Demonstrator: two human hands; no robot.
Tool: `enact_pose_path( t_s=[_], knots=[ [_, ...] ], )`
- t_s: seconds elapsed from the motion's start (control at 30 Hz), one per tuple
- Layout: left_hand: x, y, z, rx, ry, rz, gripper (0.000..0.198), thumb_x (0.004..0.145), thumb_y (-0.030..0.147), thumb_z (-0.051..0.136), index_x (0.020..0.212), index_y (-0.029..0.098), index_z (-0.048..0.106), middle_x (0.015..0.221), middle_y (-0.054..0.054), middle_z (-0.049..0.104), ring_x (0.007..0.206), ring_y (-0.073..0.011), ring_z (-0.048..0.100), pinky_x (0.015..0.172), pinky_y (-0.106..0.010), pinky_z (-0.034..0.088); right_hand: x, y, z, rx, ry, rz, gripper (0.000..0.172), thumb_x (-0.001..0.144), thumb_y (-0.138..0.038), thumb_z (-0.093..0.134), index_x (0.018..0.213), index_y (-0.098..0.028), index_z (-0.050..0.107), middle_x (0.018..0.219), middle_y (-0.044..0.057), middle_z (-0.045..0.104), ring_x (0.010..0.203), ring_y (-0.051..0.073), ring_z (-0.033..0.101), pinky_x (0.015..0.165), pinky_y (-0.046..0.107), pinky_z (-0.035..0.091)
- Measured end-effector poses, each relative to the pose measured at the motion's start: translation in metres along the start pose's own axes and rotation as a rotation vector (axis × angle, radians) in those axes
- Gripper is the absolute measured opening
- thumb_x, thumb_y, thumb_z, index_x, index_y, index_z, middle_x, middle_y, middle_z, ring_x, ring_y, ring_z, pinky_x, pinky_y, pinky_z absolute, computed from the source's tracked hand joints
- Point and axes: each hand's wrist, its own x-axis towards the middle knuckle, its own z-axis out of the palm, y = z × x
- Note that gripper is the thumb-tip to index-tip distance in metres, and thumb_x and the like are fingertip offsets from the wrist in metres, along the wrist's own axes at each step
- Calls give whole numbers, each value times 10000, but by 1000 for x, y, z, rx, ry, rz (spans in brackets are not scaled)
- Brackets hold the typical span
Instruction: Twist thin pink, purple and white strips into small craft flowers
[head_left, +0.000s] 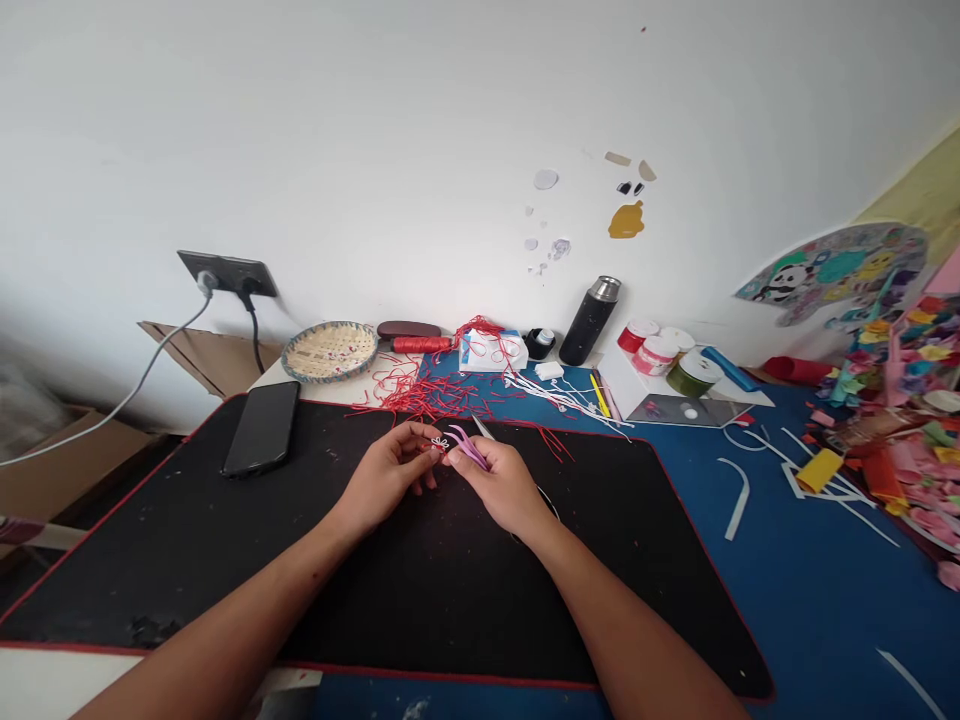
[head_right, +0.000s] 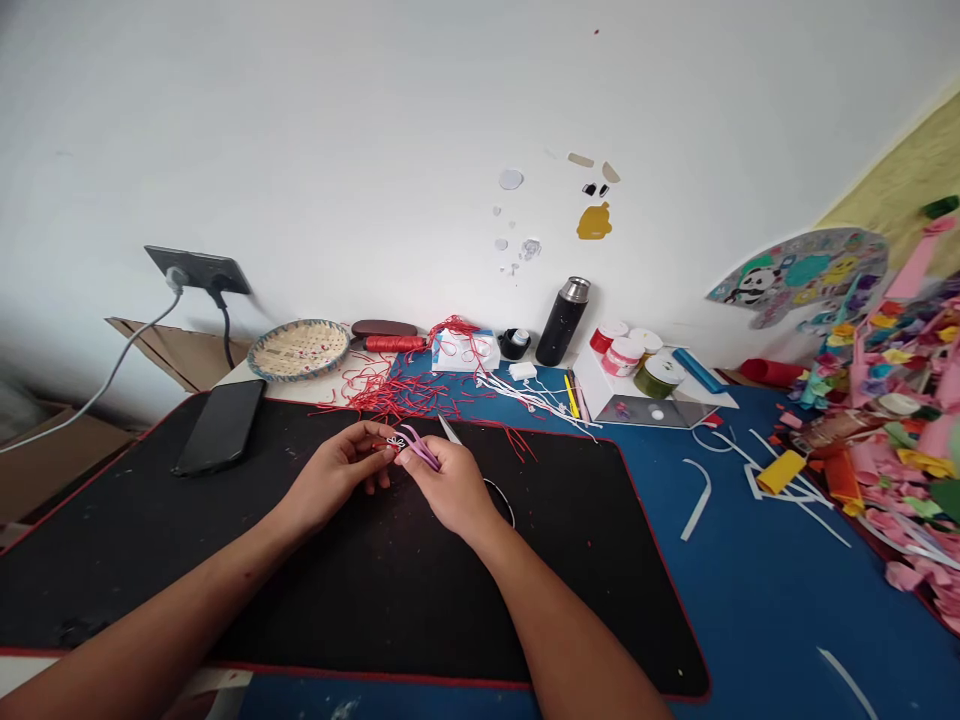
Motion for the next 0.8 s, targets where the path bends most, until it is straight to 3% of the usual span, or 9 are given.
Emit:
enact_pose_path(
  t_s=[0.13,0.33,0.6,0.8],
  knots=[
    [-1,1,0,-31,22,-1,401,805,455,788,1045,180,621,757,8,695,567,-135,610,498,-242,460,0,-2,-1,-4,-6,-5,325,954,-447,611,846,-164,728,692,-17,551,645,142,456,594,252,332],
    [-4,4,2,-61,-11,0,425,821,457,775,1112,176,645,861,-37,738,595,-140,622,512,-251,466,2,-4,-6,42,118,13,325,949,-453,595,908,-161,731,750,2,590,679,153,481,638,264,369],
    [-7,6,3,31,-69,15,401,857,446,740,1137,180,632,742,28,646,564,-114,568,505,-228,430,3,0,-4,23,41,30,268,930,-431,634,897,-172,695,719,-22,573,656,141,473,613,250,356],
    [-7,7,5,9,-114,12,461,843,431,759,1198,189,592,830,16,649,617,-125,605,512,-233,451,3,0,-4,29,58,35,259,928,-418,621,878,-174,689,716,-22,565,669,147,484,629,252,373]
  ],
)
